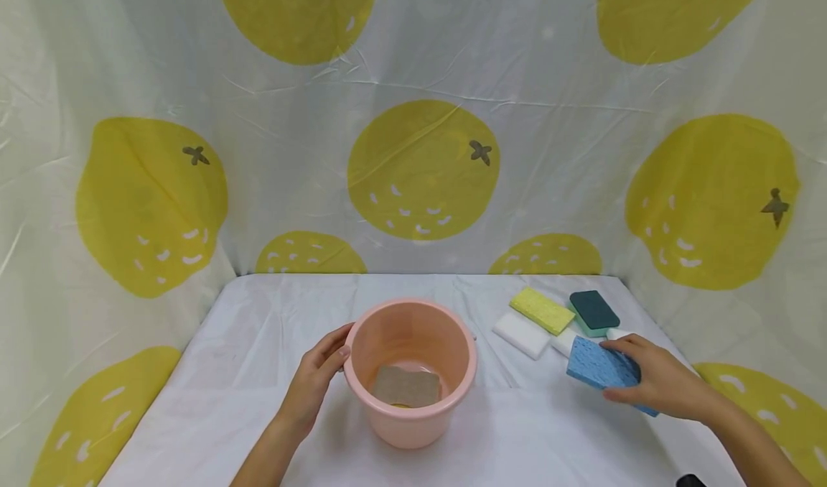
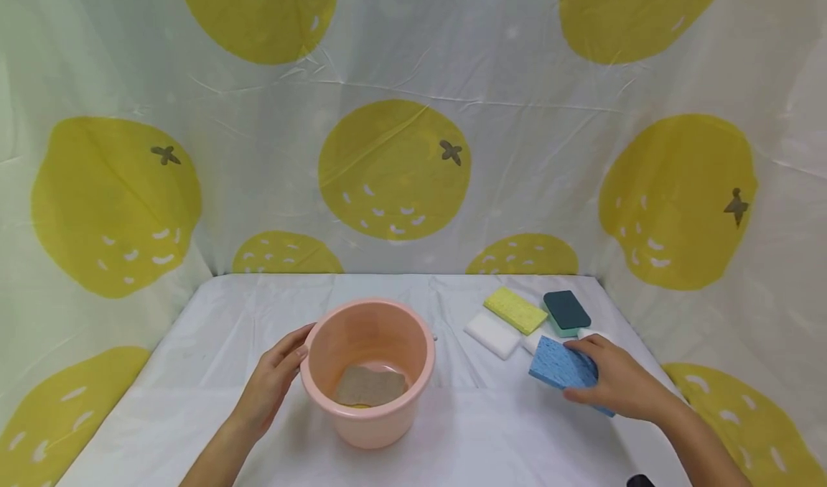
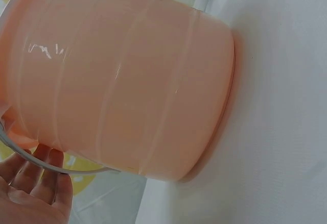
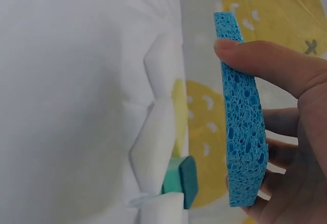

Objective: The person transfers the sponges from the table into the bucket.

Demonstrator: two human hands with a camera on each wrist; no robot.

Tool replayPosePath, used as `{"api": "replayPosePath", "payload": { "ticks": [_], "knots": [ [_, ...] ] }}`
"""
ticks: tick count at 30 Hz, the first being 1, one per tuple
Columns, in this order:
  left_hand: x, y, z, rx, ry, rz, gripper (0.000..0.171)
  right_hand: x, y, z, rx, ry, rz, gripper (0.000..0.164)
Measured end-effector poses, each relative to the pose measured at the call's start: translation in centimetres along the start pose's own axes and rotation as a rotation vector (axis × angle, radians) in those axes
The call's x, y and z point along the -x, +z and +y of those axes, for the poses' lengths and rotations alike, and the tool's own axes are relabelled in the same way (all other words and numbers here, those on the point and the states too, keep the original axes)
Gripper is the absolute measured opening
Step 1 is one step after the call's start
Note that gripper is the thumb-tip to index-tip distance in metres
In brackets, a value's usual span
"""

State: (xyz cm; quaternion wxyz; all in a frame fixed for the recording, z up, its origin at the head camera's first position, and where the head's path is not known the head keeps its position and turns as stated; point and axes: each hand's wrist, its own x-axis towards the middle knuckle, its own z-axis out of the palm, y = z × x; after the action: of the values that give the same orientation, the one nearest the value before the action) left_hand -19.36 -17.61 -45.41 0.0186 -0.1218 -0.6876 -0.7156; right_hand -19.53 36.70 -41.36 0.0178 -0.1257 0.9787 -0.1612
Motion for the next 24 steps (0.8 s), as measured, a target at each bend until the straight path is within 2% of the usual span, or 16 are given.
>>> {"api": "replayPosePath", "payload": {
  "ticks": [11,24],
  "knots": [
    [0.0,0.2,-0.2,0.004,0.000,0.002,0.046,-1.7,-0.7,-2.8,-0.018,-0.153,0.043,0.082],
    [-0.1,-0.2,-0.1,-0.010,0.017,-0.009,0.045,-4.5,-2.5,-7.2,-0.008,-0.266,0.062,0.080]
  ]
}}
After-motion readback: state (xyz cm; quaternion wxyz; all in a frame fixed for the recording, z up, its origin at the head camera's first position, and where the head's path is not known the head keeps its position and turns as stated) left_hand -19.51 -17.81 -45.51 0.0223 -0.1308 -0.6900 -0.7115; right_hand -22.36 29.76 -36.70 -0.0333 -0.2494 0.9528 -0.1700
